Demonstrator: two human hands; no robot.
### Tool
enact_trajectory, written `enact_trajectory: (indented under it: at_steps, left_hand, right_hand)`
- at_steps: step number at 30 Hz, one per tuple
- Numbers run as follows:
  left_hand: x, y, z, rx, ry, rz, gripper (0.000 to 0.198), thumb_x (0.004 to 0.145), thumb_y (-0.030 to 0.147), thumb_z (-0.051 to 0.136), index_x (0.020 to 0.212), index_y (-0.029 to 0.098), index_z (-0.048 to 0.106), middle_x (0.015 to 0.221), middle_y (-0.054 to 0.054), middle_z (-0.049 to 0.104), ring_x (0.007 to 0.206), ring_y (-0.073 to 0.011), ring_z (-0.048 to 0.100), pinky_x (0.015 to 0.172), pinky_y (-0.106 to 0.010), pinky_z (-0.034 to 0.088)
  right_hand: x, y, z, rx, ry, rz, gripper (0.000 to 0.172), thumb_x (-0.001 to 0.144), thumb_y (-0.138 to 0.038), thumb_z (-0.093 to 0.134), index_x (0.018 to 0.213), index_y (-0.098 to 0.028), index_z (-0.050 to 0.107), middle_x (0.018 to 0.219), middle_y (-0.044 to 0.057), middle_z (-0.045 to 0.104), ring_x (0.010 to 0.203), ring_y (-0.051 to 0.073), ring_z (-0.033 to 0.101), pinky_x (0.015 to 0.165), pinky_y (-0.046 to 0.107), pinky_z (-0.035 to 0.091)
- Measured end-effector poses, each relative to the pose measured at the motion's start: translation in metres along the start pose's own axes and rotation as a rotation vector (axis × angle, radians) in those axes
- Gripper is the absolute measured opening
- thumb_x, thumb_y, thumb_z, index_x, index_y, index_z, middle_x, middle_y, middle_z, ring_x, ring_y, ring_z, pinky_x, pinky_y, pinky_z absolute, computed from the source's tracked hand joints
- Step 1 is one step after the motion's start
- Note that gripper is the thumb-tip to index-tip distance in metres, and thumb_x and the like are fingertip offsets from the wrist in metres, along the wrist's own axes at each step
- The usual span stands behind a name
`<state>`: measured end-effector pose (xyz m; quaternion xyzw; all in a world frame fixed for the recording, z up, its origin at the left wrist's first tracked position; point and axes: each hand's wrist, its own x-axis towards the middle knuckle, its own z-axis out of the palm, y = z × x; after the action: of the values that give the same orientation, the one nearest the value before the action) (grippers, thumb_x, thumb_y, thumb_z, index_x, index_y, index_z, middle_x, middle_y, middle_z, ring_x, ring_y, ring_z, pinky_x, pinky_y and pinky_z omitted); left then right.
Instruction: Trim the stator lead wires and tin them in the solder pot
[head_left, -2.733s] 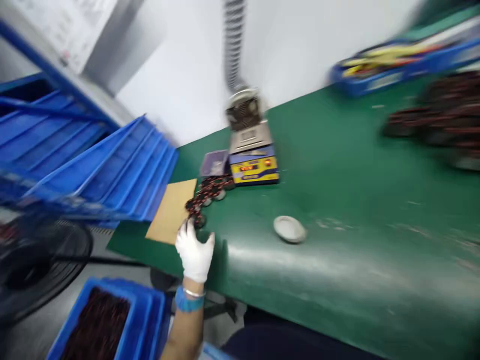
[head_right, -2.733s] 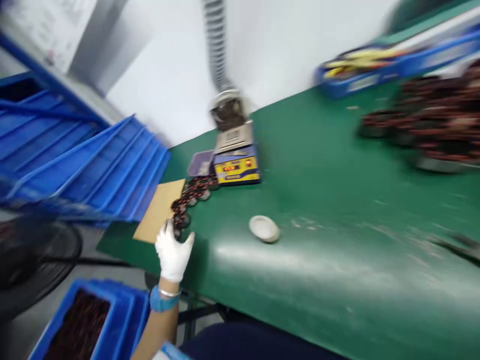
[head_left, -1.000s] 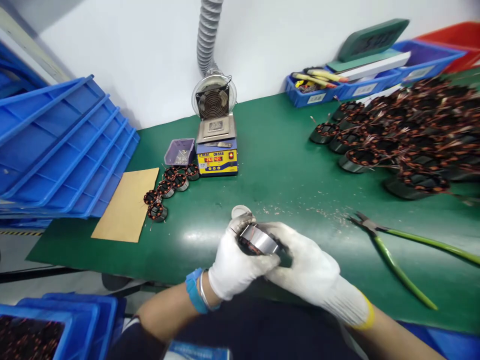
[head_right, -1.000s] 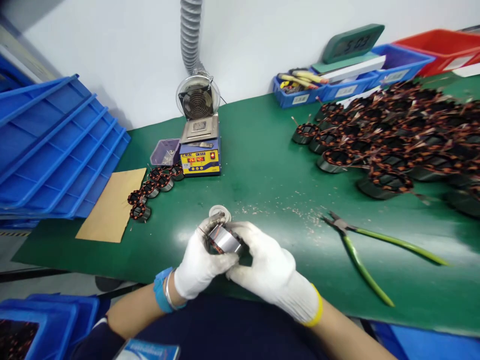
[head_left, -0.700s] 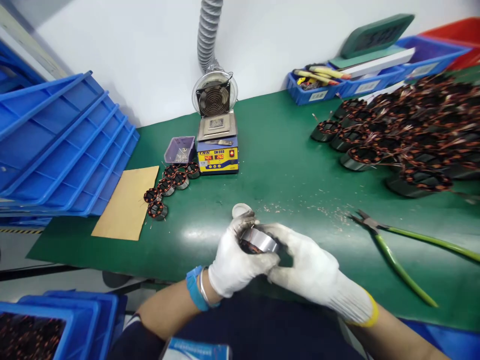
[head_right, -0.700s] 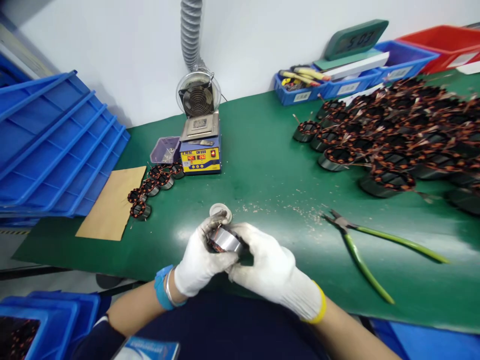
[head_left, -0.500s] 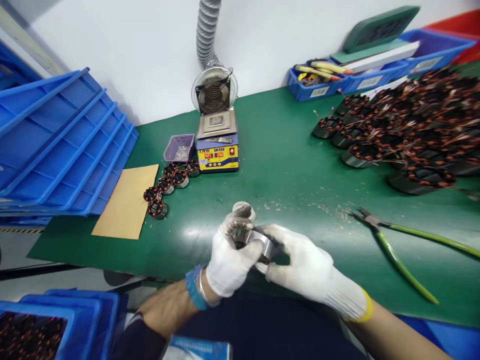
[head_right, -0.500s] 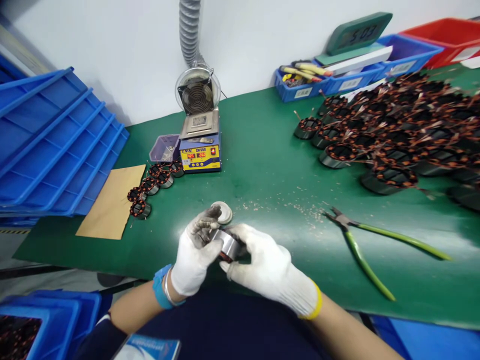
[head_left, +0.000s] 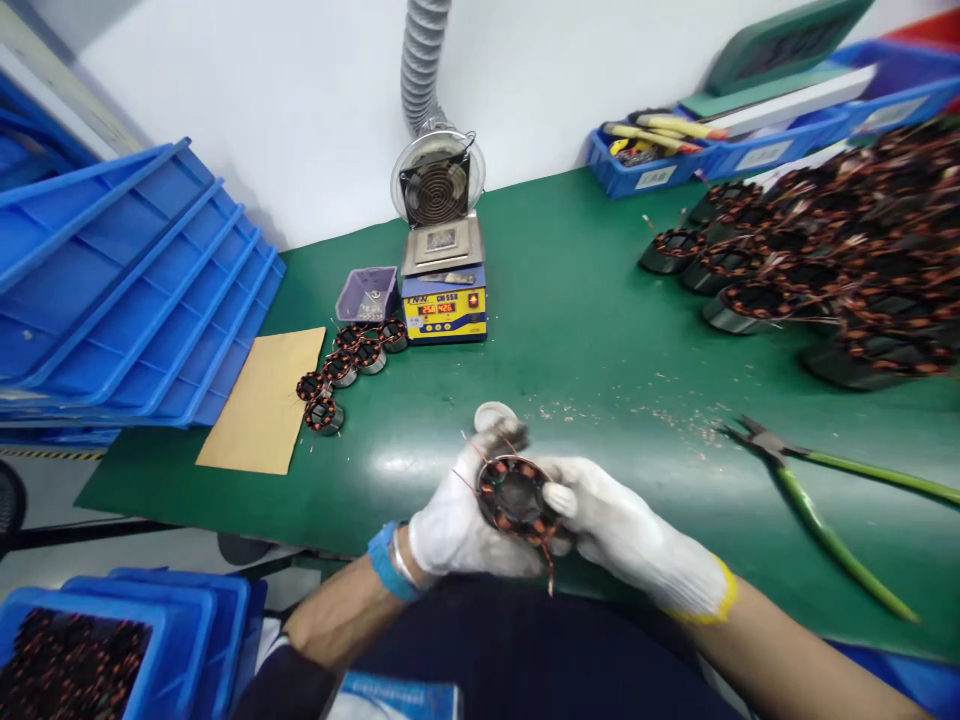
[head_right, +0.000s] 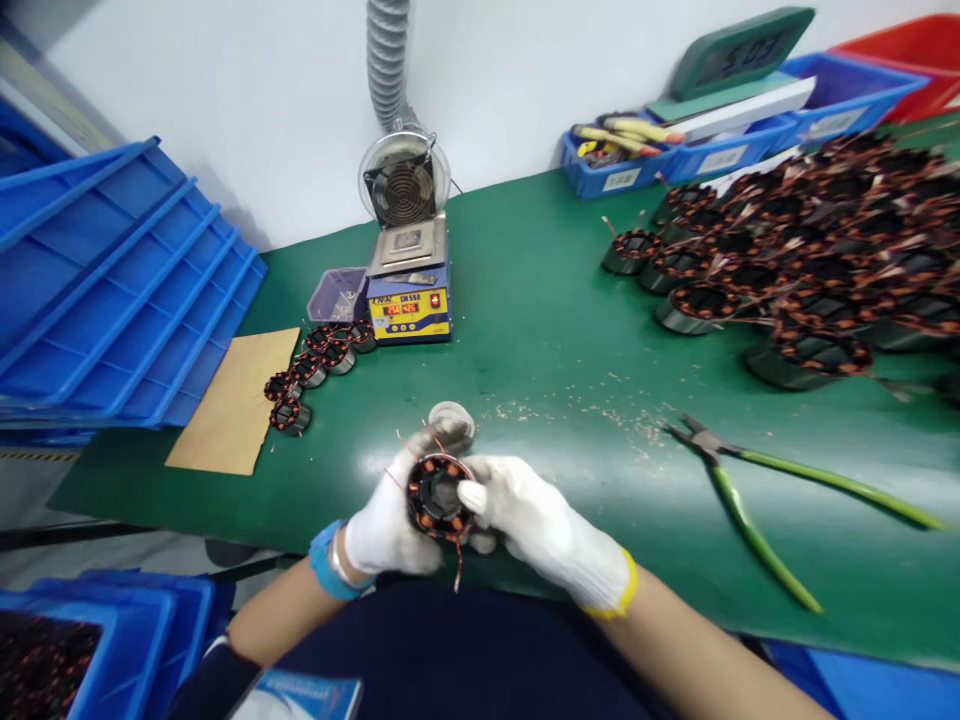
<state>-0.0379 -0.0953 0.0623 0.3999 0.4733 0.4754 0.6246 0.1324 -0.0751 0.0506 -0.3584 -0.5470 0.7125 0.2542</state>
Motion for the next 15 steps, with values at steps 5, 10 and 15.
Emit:
enact_trajectory:
  at_steps: [5, 10, 15]
  left_hand:
    - [-0.005, -0.010, 0.019, -0.004, 0.052, 0.147, 0.057, 0.076, 0.068, 0.080, 0.105, 0.019, 0.072, 0.108, -0.012, 0.079, 0.102, -0.0313, 0.074, 0.095, -0.046, 0.060]
    - [-0.012, -0.012, 0.029, -0.002, 0.074, 0.268, 0.049, 0.089, 0.065, 0.070, 0.104, 0.018, 0.070, 0.103, -0.011, 0.077, 0.098, -0.0264, 0.073, 0.096, -0.041, 0.058]
    - [-0.014, -0.006, 0.043, -0.113, 0.147, 0.298, 0.048, 0.088, 0.064, 0.073, 0.106, 0.020, 0.065, 0.098, -0.007, 0.072, 0.093, -0.0234, 0.070, 0.092, -0.038, 0.059]
  right_hand:
    - [-0.003, 0.010, 0.003, -0.203, 0.183, -0.092, 0.075, 0.082, -0.091, 0.047, 0.083, -0.020, 0.067, 0.073, 0.009, 0.070, 0.060, 0.022, 0.065, 0.055, 0.034, 0.056]
    - [-0.034, 0.029, -0.008, -0.601, 0.432, -0.423, 0.086, 0.082, -0.091, 0.048, 0.125, -0.020, 0.067, 0.114, 0.020, 0.075, 0.101, 0.041, 0.075, 0.089, 0.051, 0.064]
    - [-0.037, 0.034, -0.011, -0.744, 0.378, -0.667, 0.129, 0.065, -0.088, 0.073, 0.163, -0.018, 0.028, 0.150, 0.024, 0.056, 0.133, 0.049, 0.059, 0.117, 0.060, 0.047]
